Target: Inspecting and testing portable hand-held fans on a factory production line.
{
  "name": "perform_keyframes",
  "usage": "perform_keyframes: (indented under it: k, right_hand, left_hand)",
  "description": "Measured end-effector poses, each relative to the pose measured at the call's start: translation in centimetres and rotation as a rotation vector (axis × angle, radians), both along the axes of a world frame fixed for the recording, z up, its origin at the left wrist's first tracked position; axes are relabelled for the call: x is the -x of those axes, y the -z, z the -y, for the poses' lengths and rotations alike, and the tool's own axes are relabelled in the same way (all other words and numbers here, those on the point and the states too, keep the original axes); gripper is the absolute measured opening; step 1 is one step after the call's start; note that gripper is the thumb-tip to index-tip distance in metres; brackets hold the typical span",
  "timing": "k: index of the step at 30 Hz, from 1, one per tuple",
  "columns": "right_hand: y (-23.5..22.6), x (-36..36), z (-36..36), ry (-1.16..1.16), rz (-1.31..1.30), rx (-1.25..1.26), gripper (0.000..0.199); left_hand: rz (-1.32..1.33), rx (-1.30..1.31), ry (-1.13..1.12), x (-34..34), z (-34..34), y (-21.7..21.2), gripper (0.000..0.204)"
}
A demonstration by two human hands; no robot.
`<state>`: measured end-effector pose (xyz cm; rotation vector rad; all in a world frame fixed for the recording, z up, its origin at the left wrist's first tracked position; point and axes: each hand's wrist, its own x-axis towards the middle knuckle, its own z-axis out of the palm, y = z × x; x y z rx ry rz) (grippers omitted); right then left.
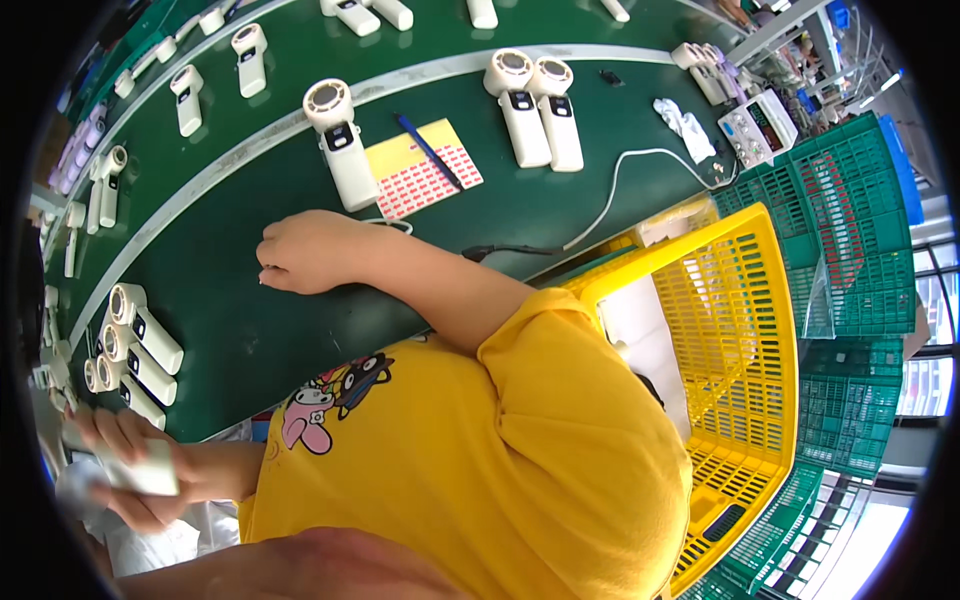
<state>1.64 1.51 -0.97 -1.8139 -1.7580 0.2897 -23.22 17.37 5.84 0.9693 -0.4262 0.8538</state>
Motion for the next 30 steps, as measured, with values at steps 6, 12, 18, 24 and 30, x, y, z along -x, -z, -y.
perform_keyframes:
  k: [6, 12, 18, 24, 30]
  right_hand:
    - [-1.6, -3.2, -0.8, 0.119, 0.224, -0.154, 0.027]
    - [-11.0, -9.7, -0.2, 0.363, 0.076, 0.252, 0.031]
    - [-6.1, -26.4, 1.2, 0.752, 0.237, 0.594, 0.035]
    - [-1.9, -36.2, 0.3, 1.373, -0.032, 0.459, 0.040]
    - [0.2, -42.8, -0.1, 1.577, -0.385, 0.530, 0.062]
  left_hand:
    - [-0.691, 0.112, -0.254, -6.2, 0.8, 2.6, 0.044]
    - [-1.081, 0.186, -0.252, -11.1, -1.1, 7.1, 0.035]
    - [-1.213, -0.552, -0.847, -13.9, -0.8, 7.9, 0.030]
    - [-1.084, -0.852, -1.073, -13.1, -2.1, 9.6, 0.017]
    - [-1.168, -0.696, -0.998, -13.4, -2.1, 8.9, 0.011]
